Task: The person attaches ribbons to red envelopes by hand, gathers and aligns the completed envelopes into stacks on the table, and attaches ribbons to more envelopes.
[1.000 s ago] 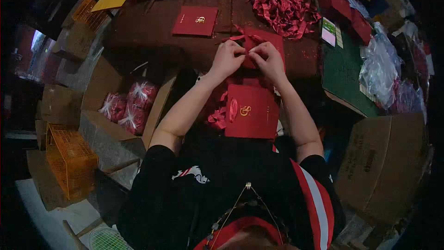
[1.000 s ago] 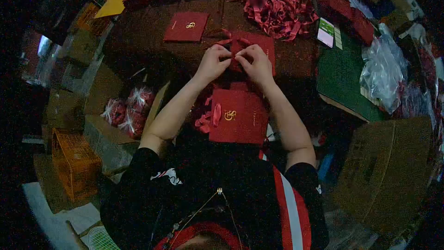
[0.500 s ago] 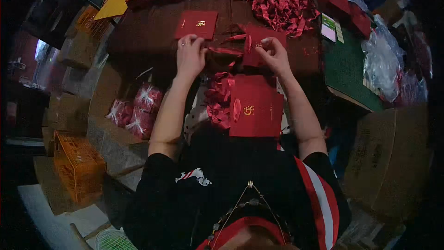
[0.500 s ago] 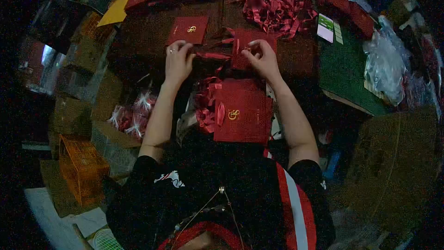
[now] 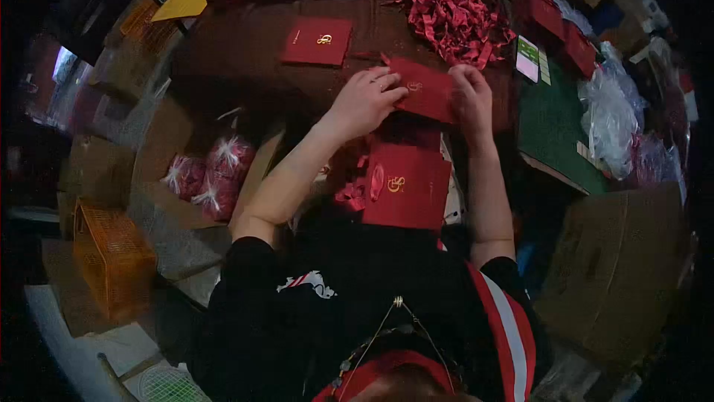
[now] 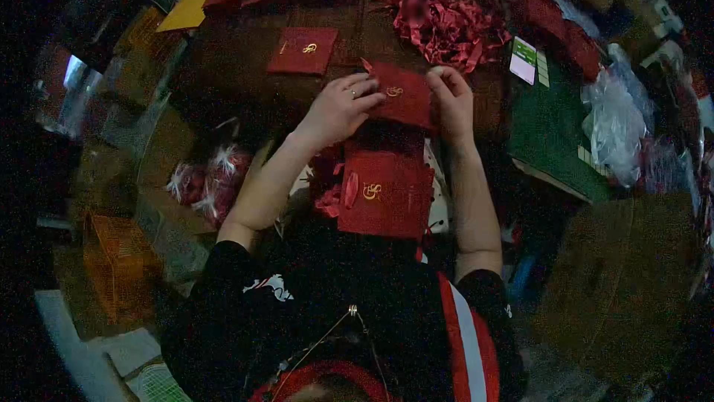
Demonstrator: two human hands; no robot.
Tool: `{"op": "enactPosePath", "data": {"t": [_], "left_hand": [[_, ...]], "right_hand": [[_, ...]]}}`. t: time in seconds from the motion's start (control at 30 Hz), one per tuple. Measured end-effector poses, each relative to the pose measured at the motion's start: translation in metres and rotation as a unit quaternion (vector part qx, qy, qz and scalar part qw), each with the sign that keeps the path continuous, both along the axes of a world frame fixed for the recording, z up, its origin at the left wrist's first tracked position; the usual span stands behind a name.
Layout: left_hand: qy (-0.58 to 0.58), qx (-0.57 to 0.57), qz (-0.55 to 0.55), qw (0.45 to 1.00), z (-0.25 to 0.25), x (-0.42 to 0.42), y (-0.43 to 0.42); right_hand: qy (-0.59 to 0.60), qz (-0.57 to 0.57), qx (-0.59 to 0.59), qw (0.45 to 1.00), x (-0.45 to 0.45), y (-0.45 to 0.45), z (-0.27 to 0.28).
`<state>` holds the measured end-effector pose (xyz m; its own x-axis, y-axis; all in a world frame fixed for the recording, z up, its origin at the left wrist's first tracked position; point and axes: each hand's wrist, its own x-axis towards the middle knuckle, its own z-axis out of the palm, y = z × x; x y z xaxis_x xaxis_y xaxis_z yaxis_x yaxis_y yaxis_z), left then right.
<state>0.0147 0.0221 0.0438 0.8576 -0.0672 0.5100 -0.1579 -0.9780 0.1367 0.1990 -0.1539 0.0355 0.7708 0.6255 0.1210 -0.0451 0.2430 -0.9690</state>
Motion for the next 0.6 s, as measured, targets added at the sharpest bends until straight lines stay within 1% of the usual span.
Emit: {"op": "enactPosePath", "data": {"t": [0.03, 0.1, 0.13, 0.17, 0.23, 0.27, 0.3, 0.37, 0.4, 0.43, 0.47, 0.53, 0.6], "left_hand": [[-0.019, 0.011, -0.003, 1.0, 0.007, -0.009, -0.003], [-0.043, 0.029, -0.038, 0.998, 0.014, -0.029, -0.011], [-0.056, 0.028, -0.06, 0.996, 0.017, -0.042, -0.018], [-0.043, 0.029, -0.08, 0.995, 0.02, -0.053, -0.025], [-0.004, 0.006, -0.111, 0.994, 0.018, -0.079, -0.043], [0.033, 0.006, -0.133, 0.991, 0.013, -0.087, -0.049], [0.052, -0.002, -0.136, 0.989, 0.008, -0.096, -0.057], [0.091, -0.021, -0.149, 0.984, 0.004, -0.11, -0.067], [0.09, -0.039, -0.159, 0.982, 0.003, -0.116, -0.07], [0.088, -0.058, -0.171, 0.98, 0.002, -0.12, -0.07], [0.065, -0.067, -0.187, 0.978, 0.002, -0.122, -0.067], [0.056, -0.082, -0.197, 0.975, 0.004, -0.122, -0.058], [0.01, -0.122, -0.186, 0.975, 0.004, -0.119, -0.042]], "right_hand": [[0.03, -0.002, 0.007, 1.0, -0.005, -0.006, 0.011], [-0.021, -0.035, 0.031, 0.999, 0.003, -0.007, -0.001], [-0.006, 0.002, 0.024, 1.0, 0.006, -0.014, 0.0], [-0.005, -0.001, 0.024, 1.0, 0.005, -0.015, -0.002], [-0.077, -0.028, 0.03, 0.996, -0.001, -0.013, 0.0], [-0.076, -0.024, 0.019, 0.997, -0.001, -0.015, -0.001], [-0.075, -0.022, 0.018, 0.997, 0.0, -0.016, -0.003], [-0.079, -0.031, -0.02, 0.996, 0.004, -0.015, -0.007], [-0.074, -0.054, -0.048, 0.995, -0.002, -0.016, 0.002], [-0.075, -0.053, -0.048, 0.995, 0.001, -0.014, 0.0], [-0.095, -0.06, -0.041, 0.993, 0.009, -0.012, -0.005], [-0.129, -0.077, -0.034, 0.988, 0.033, -0.009, -0.019], [-0.27, -0.16, -0.074, 0.947, 0.059, -0.003, -0.032]]}}
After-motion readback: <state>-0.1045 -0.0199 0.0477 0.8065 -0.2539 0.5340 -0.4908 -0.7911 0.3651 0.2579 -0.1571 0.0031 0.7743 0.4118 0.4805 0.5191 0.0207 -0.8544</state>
